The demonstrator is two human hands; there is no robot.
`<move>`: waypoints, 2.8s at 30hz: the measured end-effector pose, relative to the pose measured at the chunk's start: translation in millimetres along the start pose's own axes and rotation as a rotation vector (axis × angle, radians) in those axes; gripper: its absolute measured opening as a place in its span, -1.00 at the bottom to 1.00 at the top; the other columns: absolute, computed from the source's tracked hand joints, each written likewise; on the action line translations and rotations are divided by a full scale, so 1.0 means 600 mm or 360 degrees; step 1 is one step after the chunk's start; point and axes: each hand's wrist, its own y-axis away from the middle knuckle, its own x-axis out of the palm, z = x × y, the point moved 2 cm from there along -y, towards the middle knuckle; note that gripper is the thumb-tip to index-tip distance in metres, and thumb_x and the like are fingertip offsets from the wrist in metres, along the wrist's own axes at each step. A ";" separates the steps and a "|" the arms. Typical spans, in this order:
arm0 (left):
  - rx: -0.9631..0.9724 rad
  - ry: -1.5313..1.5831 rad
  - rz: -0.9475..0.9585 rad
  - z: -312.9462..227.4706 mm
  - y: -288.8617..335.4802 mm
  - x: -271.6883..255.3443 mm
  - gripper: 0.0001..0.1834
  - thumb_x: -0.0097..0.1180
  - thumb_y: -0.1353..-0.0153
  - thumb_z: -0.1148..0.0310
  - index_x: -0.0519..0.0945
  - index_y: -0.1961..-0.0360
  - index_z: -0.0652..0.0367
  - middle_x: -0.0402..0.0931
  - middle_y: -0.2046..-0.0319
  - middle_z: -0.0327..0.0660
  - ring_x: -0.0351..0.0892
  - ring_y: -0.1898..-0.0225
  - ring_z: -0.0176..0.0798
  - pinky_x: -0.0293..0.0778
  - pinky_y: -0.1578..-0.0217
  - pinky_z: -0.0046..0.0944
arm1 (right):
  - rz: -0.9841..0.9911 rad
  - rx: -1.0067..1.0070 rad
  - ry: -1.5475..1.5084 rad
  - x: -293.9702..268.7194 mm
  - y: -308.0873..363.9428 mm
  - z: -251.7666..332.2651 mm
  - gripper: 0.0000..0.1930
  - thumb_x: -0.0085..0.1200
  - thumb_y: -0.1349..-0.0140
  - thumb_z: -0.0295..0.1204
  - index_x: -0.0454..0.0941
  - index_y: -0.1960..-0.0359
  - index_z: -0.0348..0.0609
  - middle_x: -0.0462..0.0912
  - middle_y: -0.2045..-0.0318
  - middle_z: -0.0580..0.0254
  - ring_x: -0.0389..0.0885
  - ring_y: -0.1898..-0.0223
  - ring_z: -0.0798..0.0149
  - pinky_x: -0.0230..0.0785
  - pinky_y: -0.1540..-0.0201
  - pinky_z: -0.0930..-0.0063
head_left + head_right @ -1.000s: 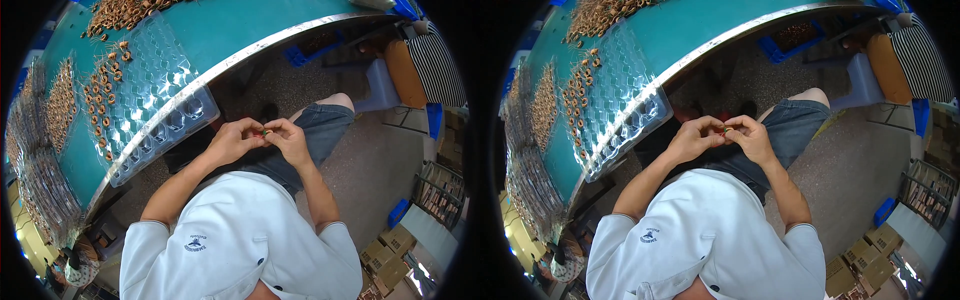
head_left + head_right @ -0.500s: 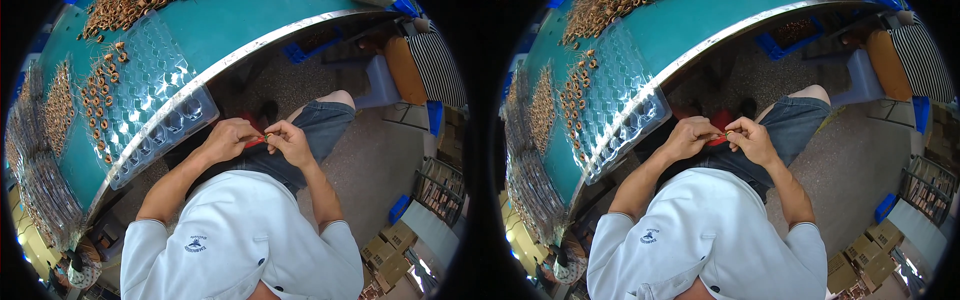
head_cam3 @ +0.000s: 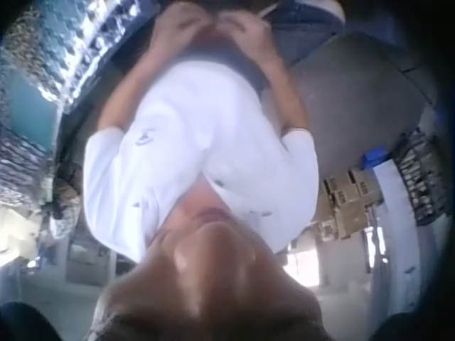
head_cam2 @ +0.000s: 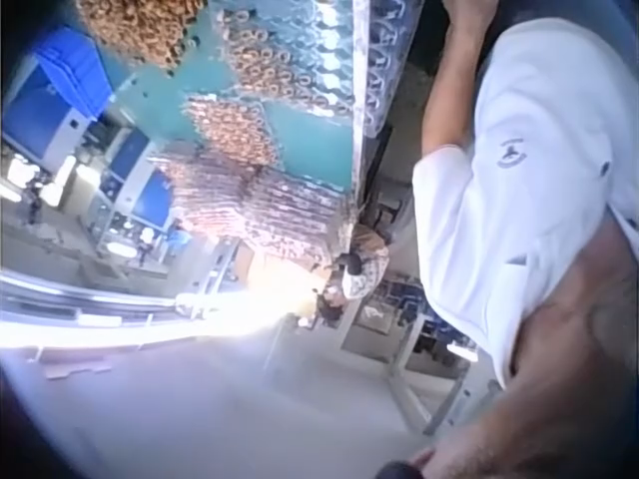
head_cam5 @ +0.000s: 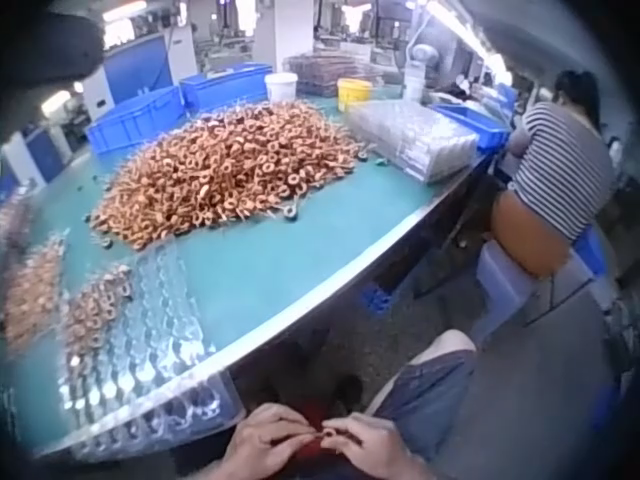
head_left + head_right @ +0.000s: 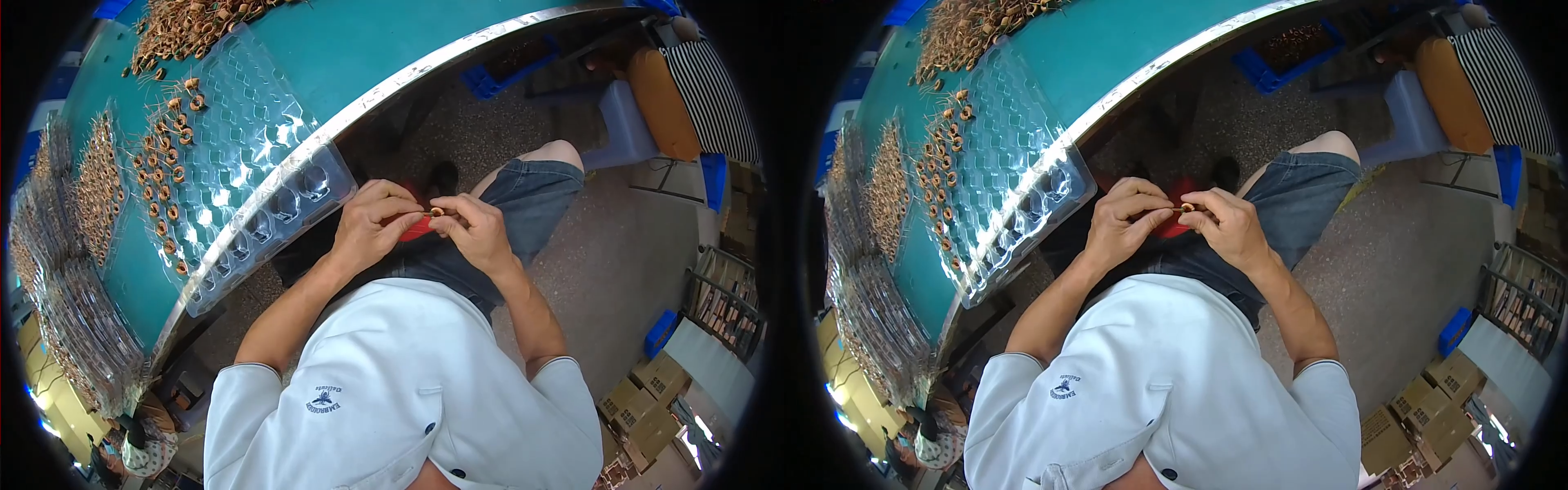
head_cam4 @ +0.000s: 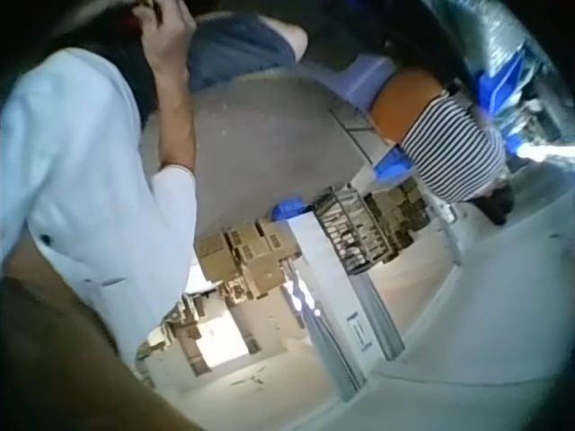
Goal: Manually assembling small electronic parts and placing them into a plastic molded tray.
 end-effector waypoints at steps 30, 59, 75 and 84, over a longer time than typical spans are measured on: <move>-0.0818 0.1324 -0.0145 0.008 0.005 0.036 -0.58 0.22 -0.19 0.60 0.41 -0.07 0.30 0.51 0.29 -0.24 0.52 0.24 -0.45 0.48 0.14 -0.48 | -0.0263 0.0126 -0.0234 0.044 0.006 -0.017 -0.80 0.24 -0.21 -0.54 0.54 0.17 -0.34 0.69 0.36 0.18 0.68 0.38 0.43 0.59 0.32 0.58; -0.1009 0.1018 0.0083 0.015 0.020 0.023 -0.73 0.29 -0.19 0.40 0.65 0.11 0.29 0.65 0.27 -0.21 0.59 0.25 -0.39 0.51 0.14 -0.41 | -0.0277 0.0406 -0.0796 0.047 -0.006 -0.018 -0.74 0.09 -0.36 -0.38 0.53 0.03 -0.32 0.64 0.25 0.23 0.59 0.29 0.49 0.47 0.26 0.63; -0.1064 0.0997 0.0583 0.025 0.018 -0.005 -0.79 0.32 -0.12 0.41 0.66 0.23 0.29 0.63 0.37 -0.26 0.53 0.35 -0.47 0.45 0.26 -0.42 | 0.0262 0.0273 -0.0703 0.019 -0.025 -0.015 -0.85 0.02 -0.36 -0.46 0.60 0.27 -0.28 0.62 0.30 0.25 0.58 0.34 0.42 0.45 0.26 0.60; -0.1181 0.1386 0.0695 0.016 0.017 -0.009 -0.65 0.35 -0.13 0.28 0.67 0.15 0.32 0.65 0.35 -0.17 0.56 0.35 -0.39 0.49 0.28 -0.40 | 0.0349 0.0387 -0.1236 0.012 -0.030 -0.015 -0.77 0.02 -0.36 -0.49 0.56 0.00 -0.29 0.61 0.22 0.21 0.58 0.24 0.41 0.48 0.22 0.56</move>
